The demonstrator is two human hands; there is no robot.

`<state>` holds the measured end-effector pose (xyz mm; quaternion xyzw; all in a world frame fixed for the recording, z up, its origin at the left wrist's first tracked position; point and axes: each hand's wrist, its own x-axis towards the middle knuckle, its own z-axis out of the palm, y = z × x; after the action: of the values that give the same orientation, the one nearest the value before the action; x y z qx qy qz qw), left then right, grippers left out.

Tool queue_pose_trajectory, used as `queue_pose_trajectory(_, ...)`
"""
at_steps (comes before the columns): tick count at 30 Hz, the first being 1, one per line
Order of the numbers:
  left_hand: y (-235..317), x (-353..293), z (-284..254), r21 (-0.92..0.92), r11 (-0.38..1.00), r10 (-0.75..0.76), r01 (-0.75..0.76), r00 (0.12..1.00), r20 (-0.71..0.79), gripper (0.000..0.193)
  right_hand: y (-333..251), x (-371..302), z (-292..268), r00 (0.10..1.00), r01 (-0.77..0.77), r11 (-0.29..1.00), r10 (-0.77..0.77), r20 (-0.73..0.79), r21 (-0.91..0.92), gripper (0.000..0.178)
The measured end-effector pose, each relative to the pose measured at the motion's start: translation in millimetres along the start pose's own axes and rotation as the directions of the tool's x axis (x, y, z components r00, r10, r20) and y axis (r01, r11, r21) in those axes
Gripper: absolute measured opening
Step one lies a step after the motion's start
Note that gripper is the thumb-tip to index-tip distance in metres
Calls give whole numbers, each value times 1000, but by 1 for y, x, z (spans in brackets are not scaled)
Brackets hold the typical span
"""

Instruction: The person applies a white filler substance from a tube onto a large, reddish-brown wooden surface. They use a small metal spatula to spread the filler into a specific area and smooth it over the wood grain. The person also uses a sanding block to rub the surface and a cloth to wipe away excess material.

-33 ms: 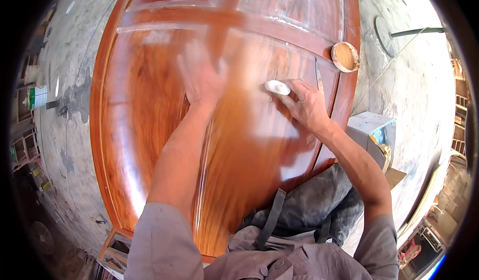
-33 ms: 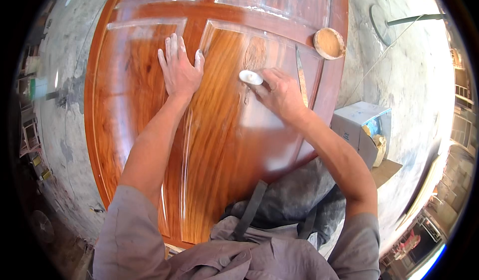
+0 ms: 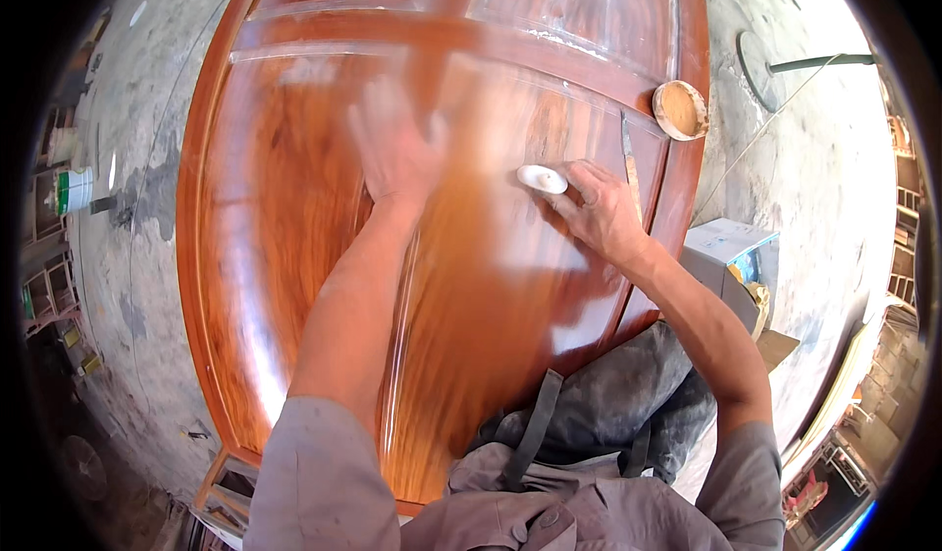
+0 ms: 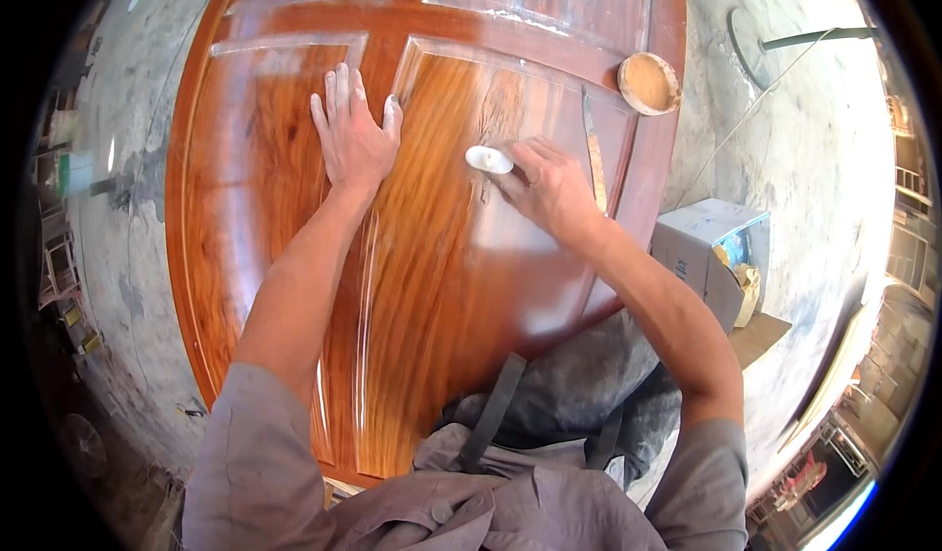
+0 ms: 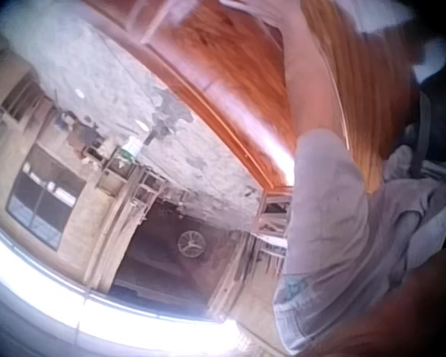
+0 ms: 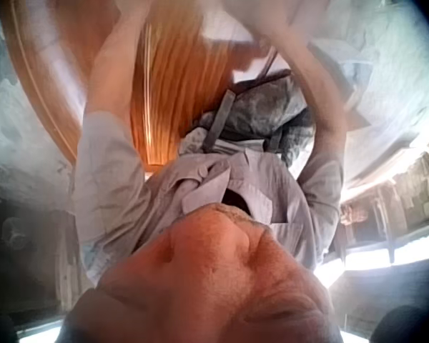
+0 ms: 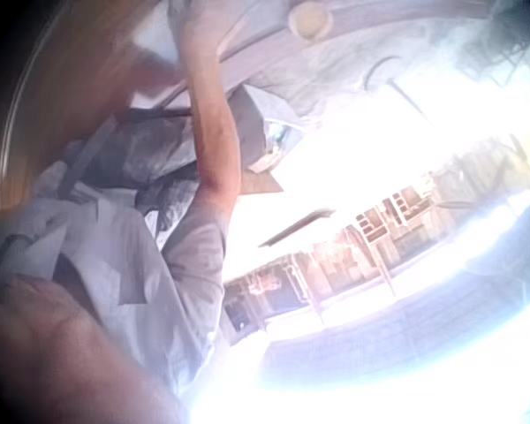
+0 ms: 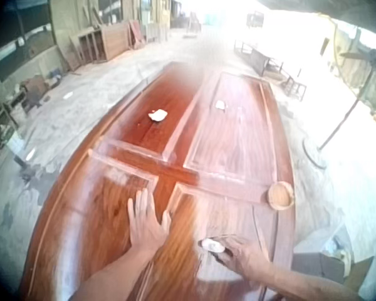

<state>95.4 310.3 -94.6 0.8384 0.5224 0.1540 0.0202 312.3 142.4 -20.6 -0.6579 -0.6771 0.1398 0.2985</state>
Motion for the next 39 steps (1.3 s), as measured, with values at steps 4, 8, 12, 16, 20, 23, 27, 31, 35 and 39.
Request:
queue_pose_trajectory(4, -1, 2, -2, -10, 1000, -16, 16, 1000, 22, 72, -2, -8, 0, 982, -186, 982, 186, 34, 7, 25)
queue_pose_trajectory(8, -2, 2, 3, 11, 1000, 1, -1, 1000, 13, 72, -6, -15, 2, 999, -45, 999, 45, 19, -12, 27)
queue_pose_trajectory(12, -5, -1, 7, 8, 1000, 1, -1, 1000, -8, 72, -20, -30, 9, 995, -77, 992, 69, 78, 102, 27)
queue_pose_trajectory(16, -7, -1, 12, 26, 1000, 16, -15, 999, -43, 72, -41, -55, 14, 988, 24, 986, -48, 143, 166, 38)
queue_pose_trajectory(20, -4, -1, 12, 49, 999, 3, -2, 1000, -25, 73, -54, -84, 17, 972, 75, 979, -114, 206, 188, 45)
queue_pose_trajectory(23, -5, -1, 13, 68, 998, 8, -6, 999, -34, 73, -56, -79, 17, 983, 35, 985, -64, 170, 166, 39)
queue_pose_trajectory(27, -3, 0, 11, 59, 998, 7, -5, 1000, -27, 72, -31, -49, 14, 997, -45, 994, 37, 75, 100, 32)
queue_pose_trajectory(31, -7, -1, 10, 48, 999, -9, 10, 1000, -20, 73, -41, -62, 17, 992, -17, 993, 2, 128, 116, 32)
queue_pose_trajectory(35, -5, -2, 15, 66, 998, -2, 4, 999, -33, 74, -76, -104, 24, 980, 52, 987, -80, 184, 154, 34)
queue_pose_trajectory(39, -5, -3, 15, 55, 998, 29, -25, 997, -69, 73, -110, -136, 19, 972, -97, 916, 2, 236, 389, 31)
